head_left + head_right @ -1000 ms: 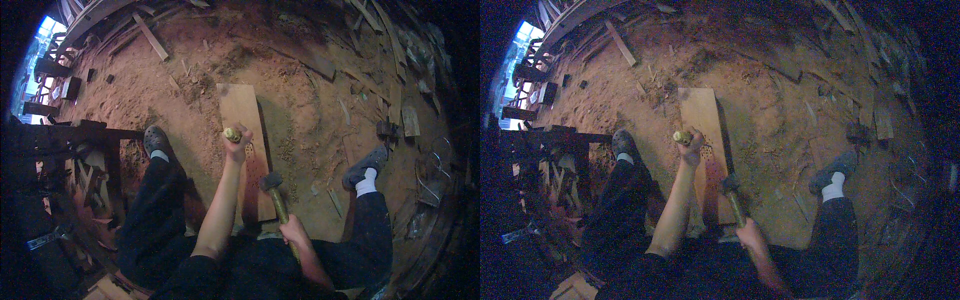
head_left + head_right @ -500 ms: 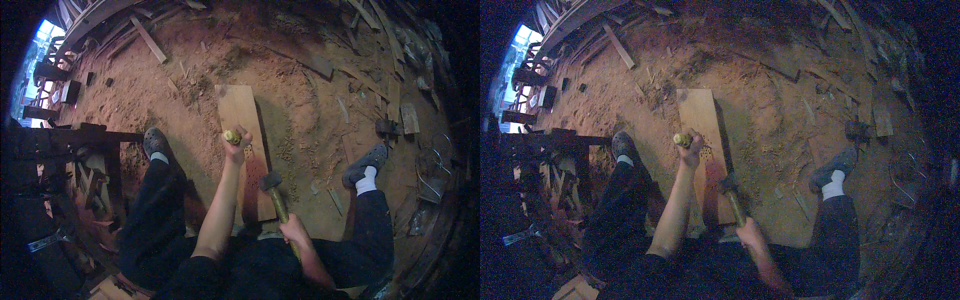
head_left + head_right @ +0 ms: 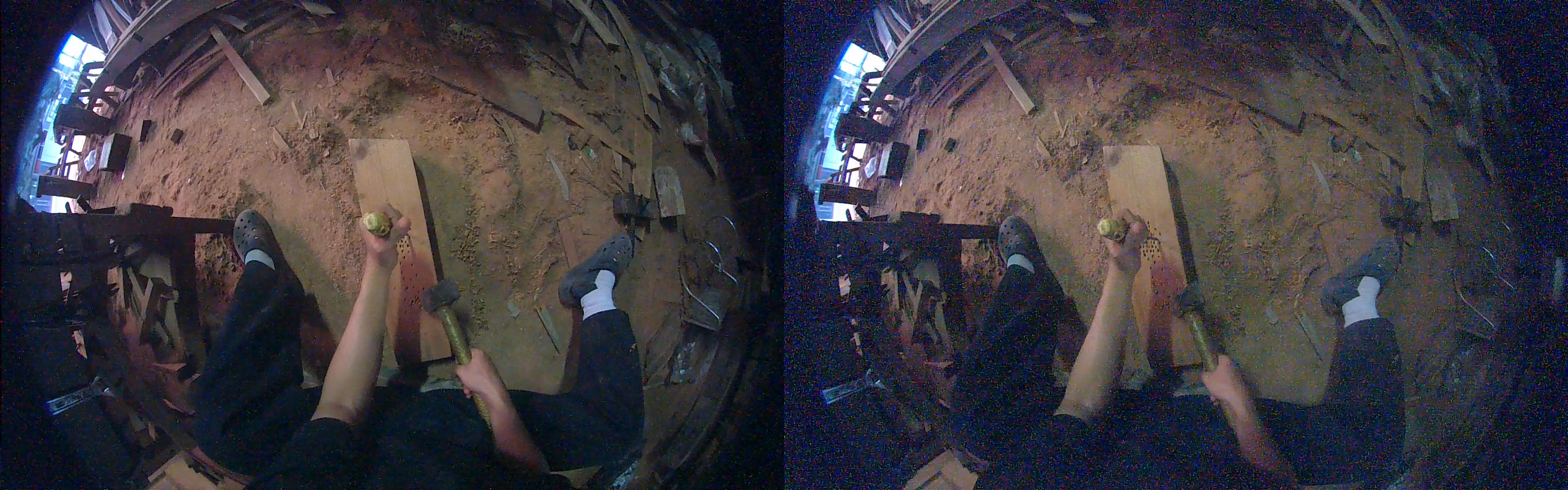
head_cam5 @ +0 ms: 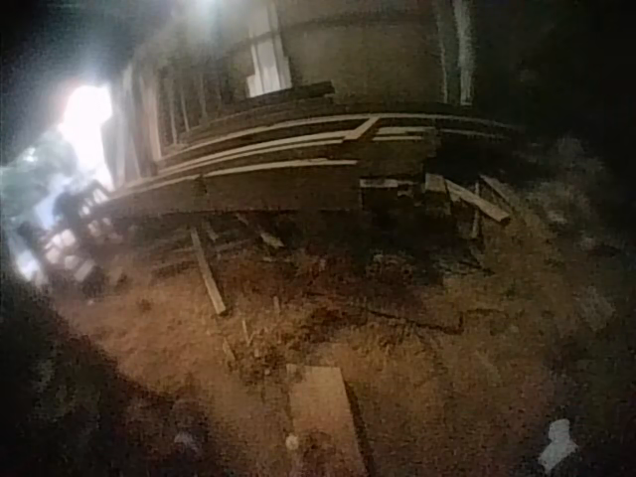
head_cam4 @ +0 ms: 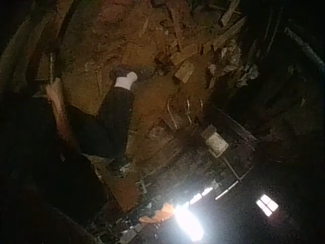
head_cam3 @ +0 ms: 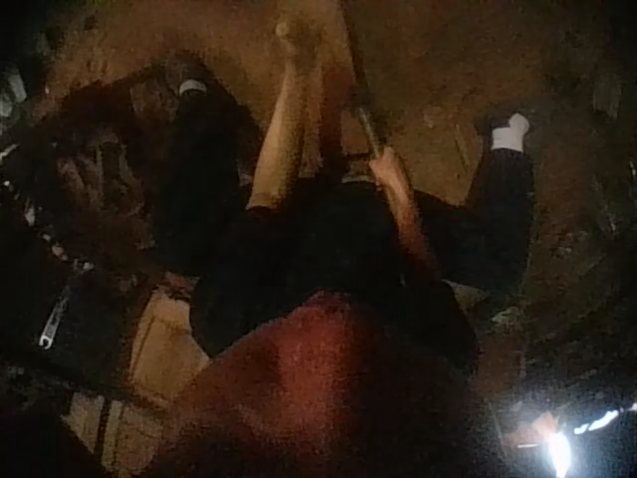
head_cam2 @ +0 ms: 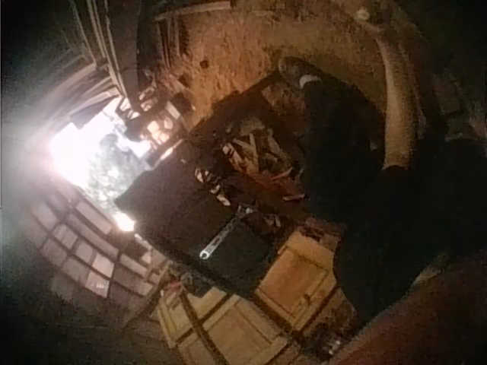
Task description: The person sits on the ground and uses a hammer and chisel to carve a pattern of holes into a rectangular wooden board. They repeatedly strike the chisel to create indentations in the wood.
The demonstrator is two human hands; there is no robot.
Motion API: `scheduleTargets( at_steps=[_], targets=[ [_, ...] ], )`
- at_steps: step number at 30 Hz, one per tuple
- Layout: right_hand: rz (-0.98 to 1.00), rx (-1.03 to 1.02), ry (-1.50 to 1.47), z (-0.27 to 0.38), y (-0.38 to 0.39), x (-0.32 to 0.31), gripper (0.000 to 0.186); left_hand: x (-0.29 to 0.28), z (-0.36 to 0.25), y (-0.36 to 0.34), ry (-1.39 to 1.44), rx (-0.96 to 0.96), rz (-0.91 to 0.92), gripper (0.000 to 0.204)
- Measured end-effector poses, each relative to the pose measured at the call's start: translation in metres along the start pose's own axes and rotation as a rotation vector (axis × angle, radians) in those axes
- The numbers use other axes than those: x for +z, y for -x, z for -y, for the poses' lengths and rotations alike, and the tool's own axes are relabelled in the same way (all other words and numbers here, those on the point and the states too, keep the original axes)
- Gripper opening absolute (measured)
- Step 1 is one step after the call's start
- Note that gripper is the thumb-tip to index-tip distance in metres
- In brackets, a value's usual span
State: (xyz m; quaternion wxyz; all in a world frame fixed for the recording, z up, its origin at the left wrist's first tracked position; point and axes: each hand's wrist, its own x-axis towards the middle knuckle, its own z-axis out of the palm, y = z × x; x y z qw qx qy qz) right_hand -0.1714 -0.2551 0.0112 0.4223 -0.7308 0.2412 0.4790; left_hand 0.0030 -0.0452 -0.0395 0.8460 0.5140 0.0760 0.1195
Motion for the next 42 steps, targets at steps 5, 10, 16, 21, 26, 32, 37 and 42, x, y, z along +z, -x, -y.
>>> scheduleTargets(
  at_steps=[5,10,16,21,26,32,37,42],
  targets=[
    [0.027,0.037,-0.008,-0.007,-0.006,0.001,0.014,0.005,0.004,0.003,-0.160,-0.020,-0.056,0.033],
    [-0.008,-0.027,-0.003,-0.025,-0.021,0.007,0.011,-0.002,0.002,0.001,-0.426,-0.012,0.061,0.036],
    [-0.007,-0.102,-0.123,-0.023,-0.008,0.005,0.012,0.004,-0.017,0.005,-0.587,-0.058,0.143,0.041],
    [-0.175,-0.148,-0.242,0.022,0.028,-0.003,0.015,0.009,-0.029,0.008,-0.790,-0.038,0.199,0.043],
    [-0.485,-0.524,-0.025,0.041,0.039,-0.014,0.016,0.011,-0.023,0.008,-0.628,0.053,0.201,0.044],
    [-0.561,-0.521,0.217,0.096,0.056,-0.009,0.033,0.009,-0.023,0.008,-0.606,0.213,0.123,0.027],
    [-0.652,-0.603,0.334,0.101,0.059,-0.004,0.023,0.004,-0.009,0.009,-0.557,0.245,0.179,0.024],
    [-0.671,-0.789,-0.097,0.111,0.100,-0.015,0.032,0.006,-0.017,0.008,-0.668,0.145,0.190,0.036]
  ],
)
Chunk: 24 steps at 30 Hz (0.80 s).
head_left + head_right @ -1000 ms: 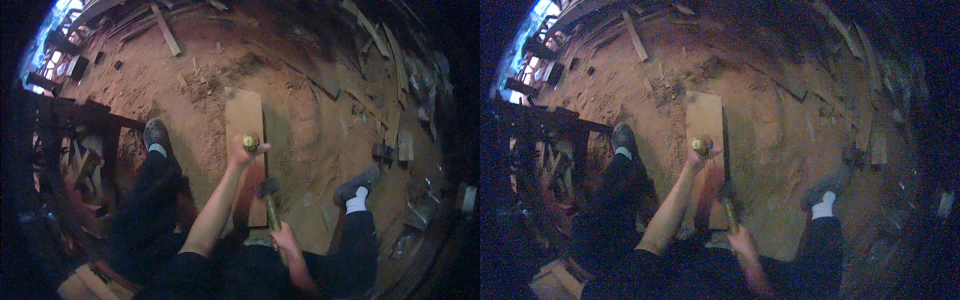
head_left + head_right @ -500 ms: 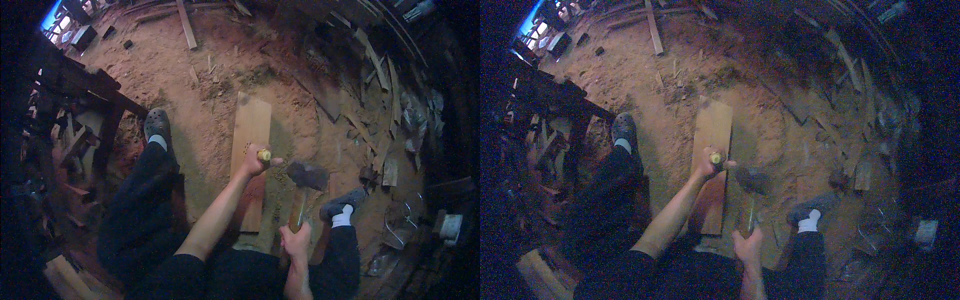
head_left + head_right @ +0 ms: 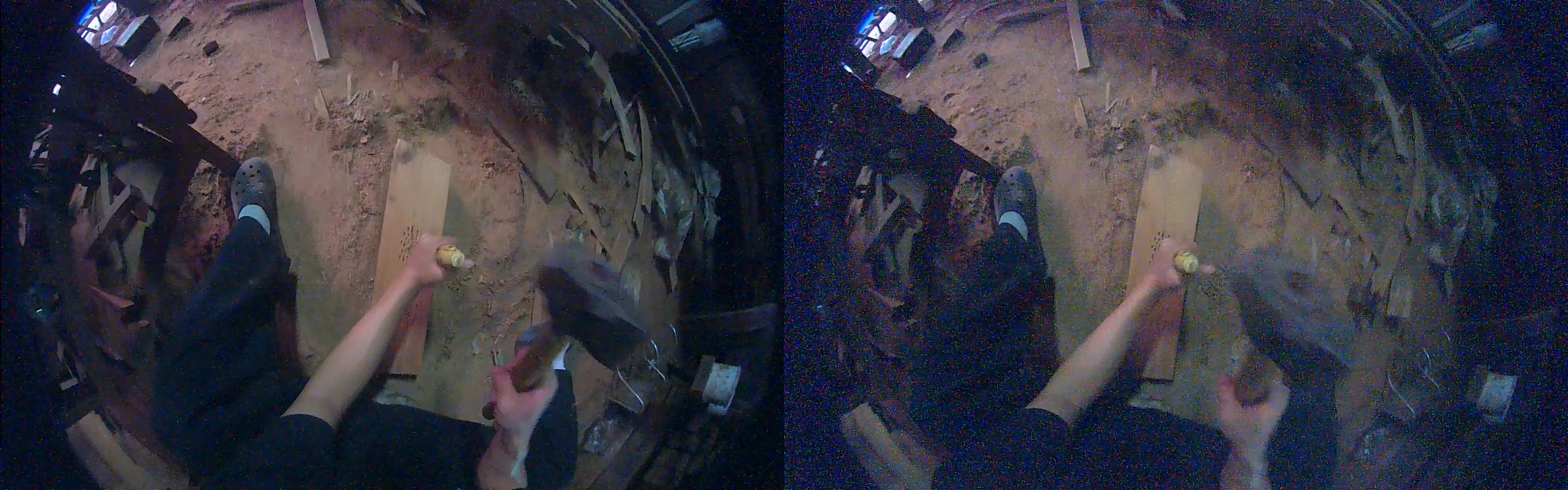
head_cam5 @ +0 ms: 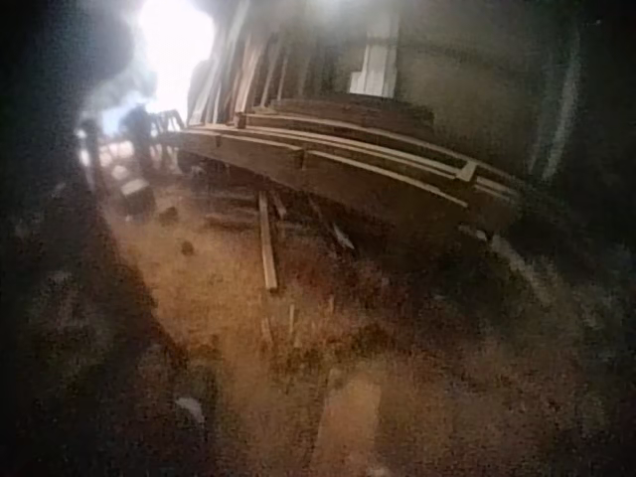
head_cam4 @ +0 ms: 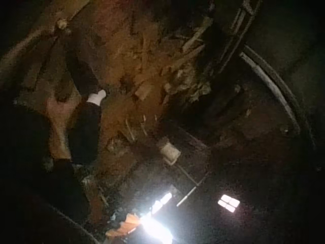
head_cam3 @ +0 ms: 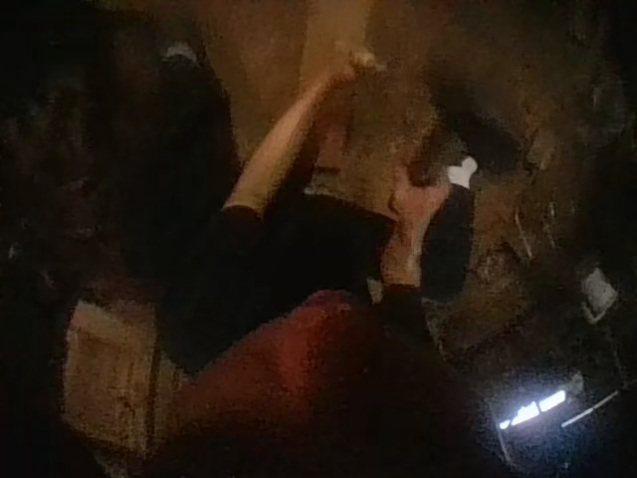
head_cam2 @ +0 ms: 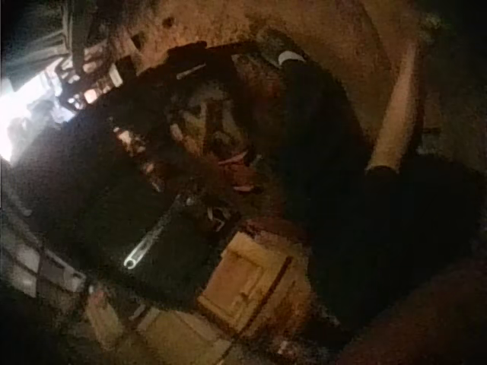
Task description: The person sits on the ground and uses a hammer and chisel to carve a pattern of holes into a rectangular wooden board. They repeatedly strike the chisel to create indentations in the wood.
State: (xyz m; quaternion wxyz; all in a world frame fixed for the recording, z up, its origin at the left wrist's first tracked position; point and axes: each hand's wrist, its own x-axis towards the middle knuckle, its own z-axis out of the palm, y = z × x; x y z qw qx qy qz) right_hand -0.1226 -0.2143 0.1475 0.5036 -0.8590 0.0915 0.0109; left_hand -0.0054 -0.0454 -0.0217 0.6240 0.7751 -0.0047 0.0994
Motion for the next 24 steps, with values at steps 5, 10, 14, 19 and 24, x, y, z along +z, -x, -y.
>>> scheduleTargets(
  at_steps=[5,10,14,19,24],
  targets=[
    [0.110,-0.197,0.654,-0.024,-0.006,0.009,0.034,0.009,0.001,0.001,0.099,-0.051,0.057,0.037],
    [0.240,0.015,0.570,-0.008,-0.016,0.009,0.016,0.039,0.035,0.004,0.087,0.199,-0.172,0.030],
    [0.126,-0.126,0.133,0.009,-0.008,0.002,0.020,0.038,0.051,0.025,0.314,0.027,-0.144,0.022],
    [0.212,0.150,0.240,-0.032,-0.011,0.017,0.019,0.016,0.004,0.012,0.179,-0.026,0.043,0.027],
    [0.134,-0.063,0.303,-0.016,-0.012,-0.003,0.019,0.033,0.031,0.029,0.039,0.108,0.004,0.029]
  ],
)
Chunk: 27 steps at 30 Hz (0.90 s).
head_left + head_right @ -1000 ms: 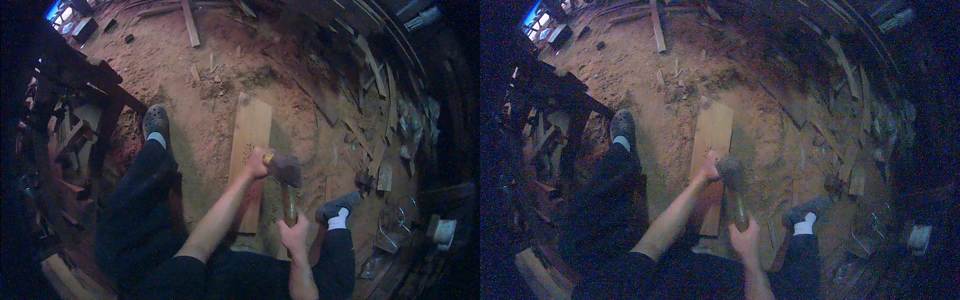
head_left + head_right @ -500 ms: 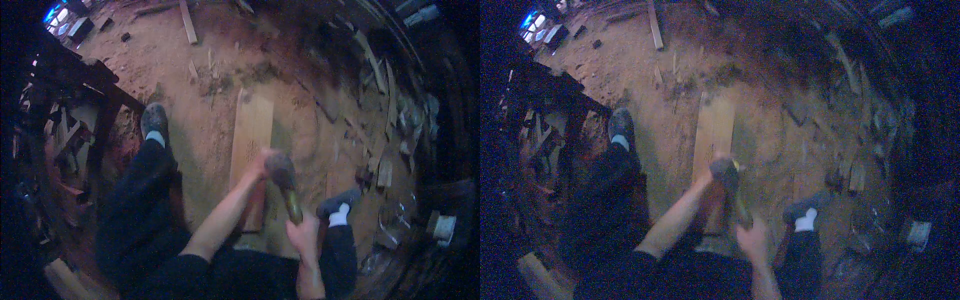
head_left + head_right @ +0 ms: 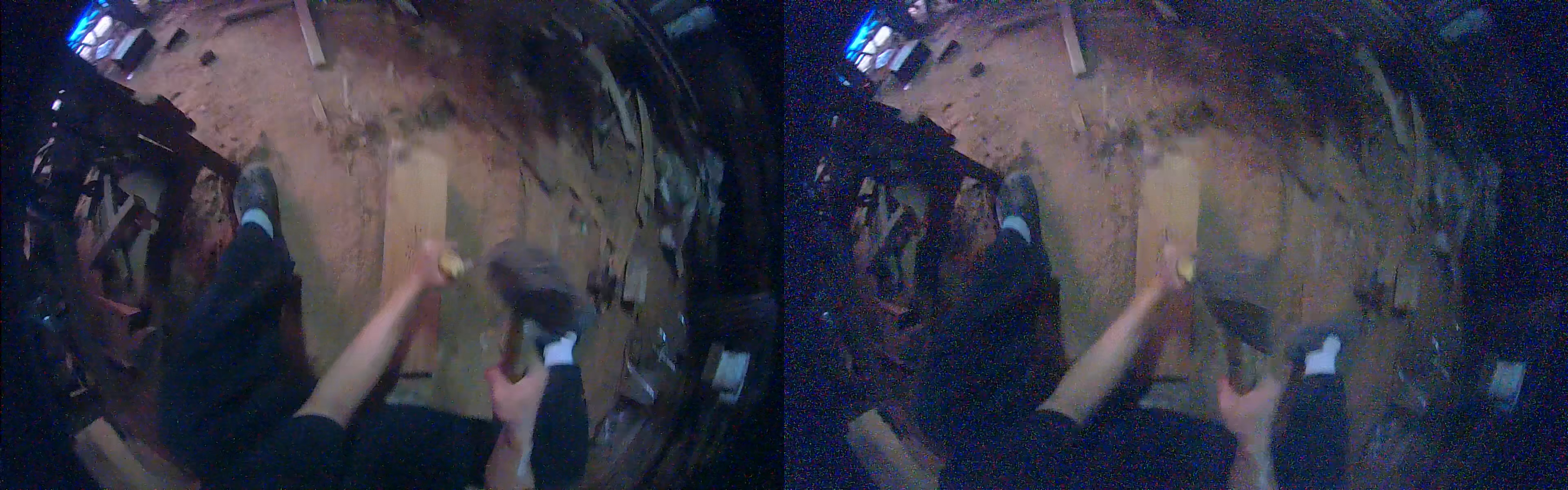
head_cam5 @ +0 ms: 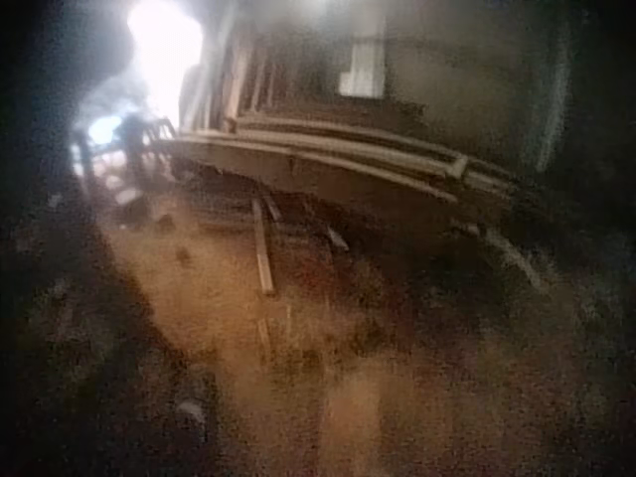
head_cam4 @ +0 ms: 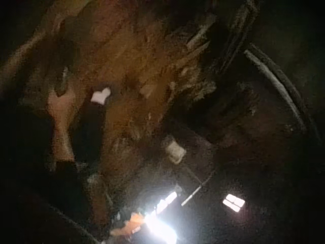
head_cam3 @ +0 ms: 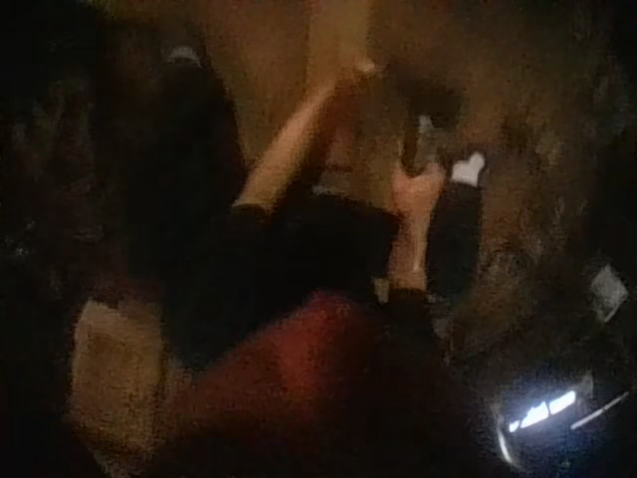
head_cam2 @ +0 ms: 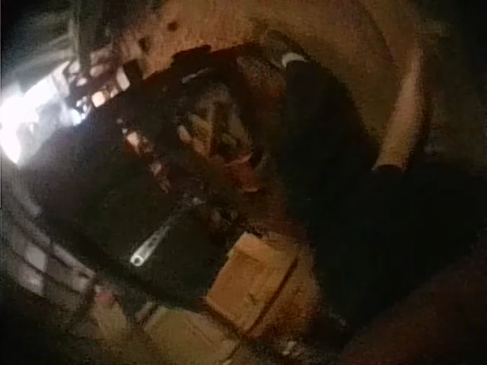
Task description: The person sits on the ground and uses a hammer and chisel to carve a pattern of holes into a rectangular wooden board. They repeatedly strike the chisel to create indentations in the wood.
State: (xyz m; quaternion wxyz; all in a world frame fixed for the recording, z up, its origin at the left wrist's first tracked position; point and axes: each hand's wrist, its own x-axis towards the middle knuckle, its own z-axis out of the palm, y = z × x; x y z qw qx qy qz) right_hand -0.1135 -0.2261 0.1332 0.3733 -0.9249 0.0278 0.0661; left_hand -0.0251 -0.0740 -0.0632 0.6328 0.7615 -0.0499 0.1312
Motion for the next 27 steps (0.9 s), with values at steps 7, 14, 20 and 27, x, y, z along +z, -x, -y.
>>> scheduleTargets(
  at_steps=[7,14,20,27],
  targets=[
    [0.006,0.152,0.094,-0.022,0.012,0.049,0.024,-0.005,0.045,-0.012,0.208,-0.200,0.003,0.030],
    [-0.023,0.215,-0.294,0.004,0.028,0.009,0.036,0.001,0.004,0.000,0.130,-0.279,-0.062,0.031],
    [0.254,0.439,0.045,0.002,0.005,0.045,0.035,-0.012,0.048,-0.007,0.298,-0.151,-0.009,0.031],
    [-0.133,0.436,-0.789,0.001,0.041,0.014,0.024,-0.003,-0.001,-0.005,-0.115,-0.274,0.035,0.026]
  ],
)
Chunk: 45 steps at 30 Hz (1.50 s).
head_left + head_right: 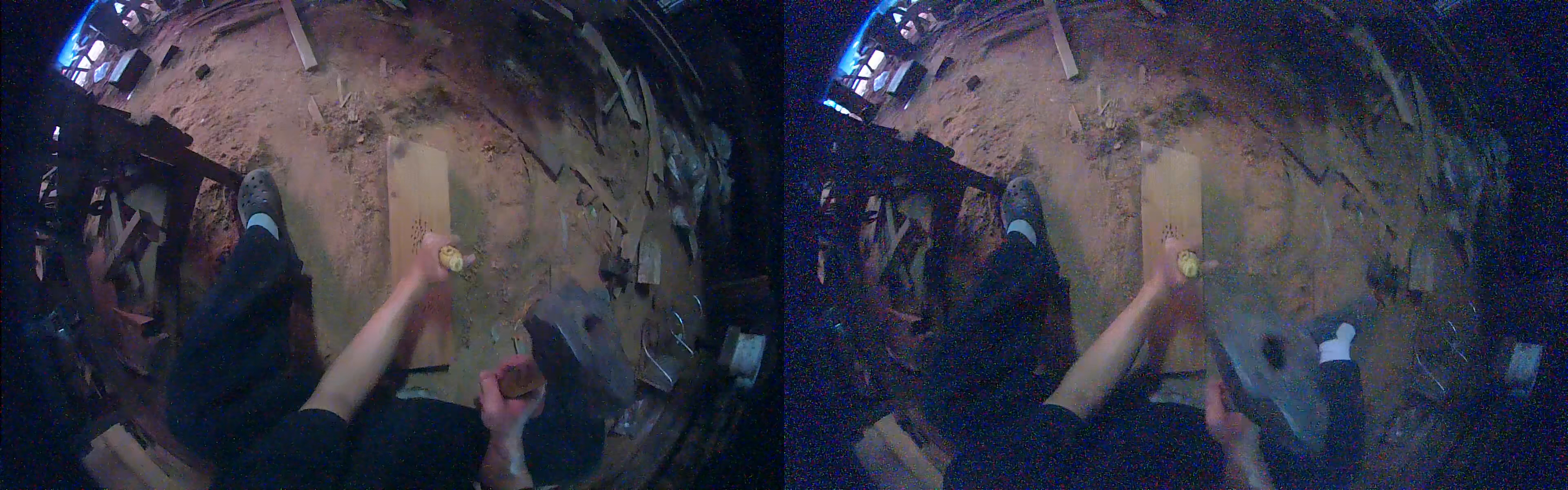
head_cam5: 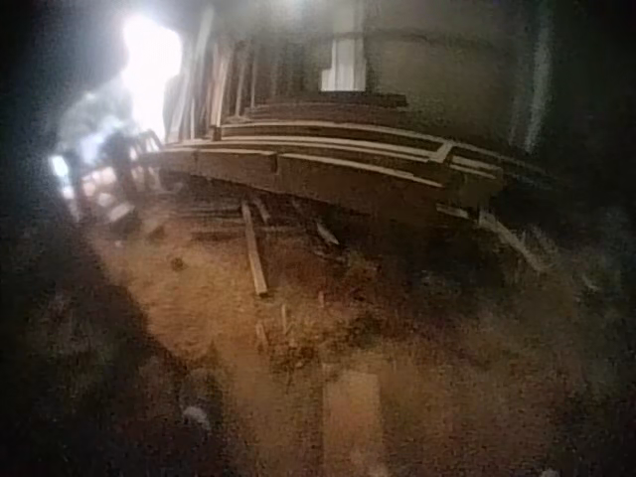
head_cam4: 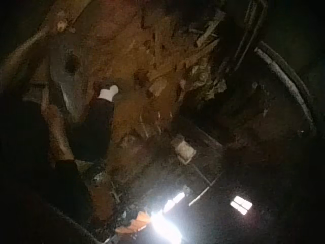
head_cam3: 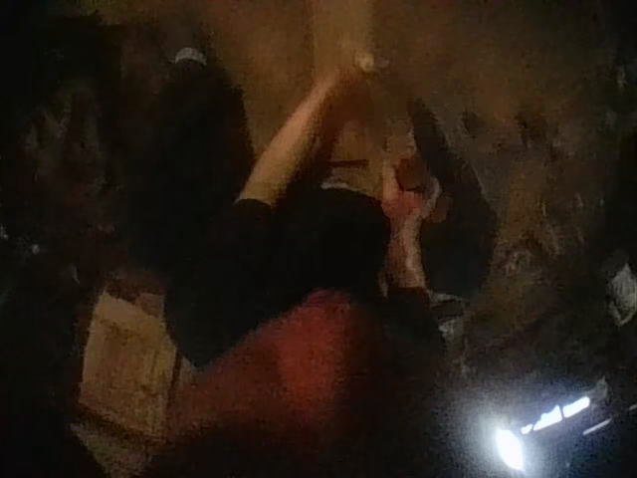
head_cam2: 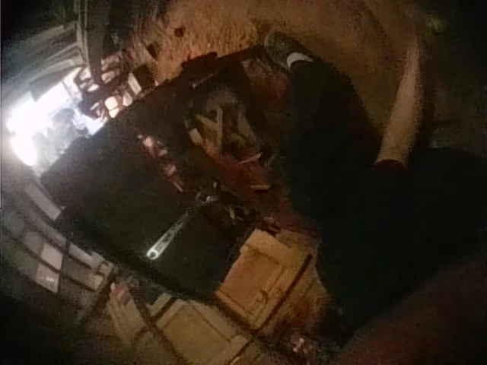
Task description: The person sits on the ground and uses a hammer and chisel to carve a pattern of holes into a rectangular wooden board. They repeatedly strike the chisel to create indentations in the wood.
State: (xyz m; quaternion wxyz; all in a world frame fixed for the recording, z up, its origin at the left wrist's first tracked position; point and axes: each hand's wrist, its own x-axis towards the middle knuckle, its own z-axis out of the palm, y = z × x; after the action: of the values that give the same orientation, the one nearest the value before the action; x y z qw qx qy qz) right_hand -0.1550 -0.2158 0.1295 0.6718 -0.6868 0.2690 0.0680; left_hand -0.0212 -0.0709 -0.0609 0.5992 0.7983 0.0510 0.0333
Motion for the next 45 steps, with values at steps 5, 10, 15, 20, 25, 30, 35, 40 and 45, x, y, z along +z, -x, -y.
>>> scheduleTargets(
  at_steps=[5,10,15,20,25,30,35,40,45],
  targets=[
    [0.084,0.036,0.984,-0.025,-0.028,0.018,0.019,-0.009,-0.020,-0.004,0.178,0.127,0.100,0.032],
    [0.200,-0.392,0.720,0.027,0.000,0.012,0.018,-0.008,-0.016,0.007,0.011,0.221,-0.015,0.028],
    [0.030,-0.028,0.435,-0.005,-0.004,0.012,0.024,0.022,0.021,-0.014,0.609,0.087,-0.018,0.028],
    [0.075,-0.021,0.874,-0.008,-0.033,0.006,0.028,0.025,0.013,-0.012,0.351,0.304,-0.167,0.037],
    [0.159,0.165,0.634,-0.045,-0.016,-0.027,0.018,0.001,-0.006,-0.013,0.044,0.220,-0.035,0.033],
    [0.275,0.727,-0.084,-0.053,-0.005,-0.017,0.025,-0.001,-0.020,-0.014,0.000,0.157,0.008,0.035],
    [0.314,0.943,-0.283,-0.083,-0.007,-0.019,0.022,-0.010,-0.038,-0.019,-0.214,-0.039,0.150,0.036],
    [0.350,1.048,-0.391,-0.111,-0.008,-0.014,0.022,-0.010,-0.046,-0.043,0.292,-0.209,-0.170,0.035],
    [0.308,1.059,-0.468,-0.117,-0.015,-0.011,0.018,0.006,-0.084,-0.008,-0.130,0.227,-0.138,0.030]
  ],
)
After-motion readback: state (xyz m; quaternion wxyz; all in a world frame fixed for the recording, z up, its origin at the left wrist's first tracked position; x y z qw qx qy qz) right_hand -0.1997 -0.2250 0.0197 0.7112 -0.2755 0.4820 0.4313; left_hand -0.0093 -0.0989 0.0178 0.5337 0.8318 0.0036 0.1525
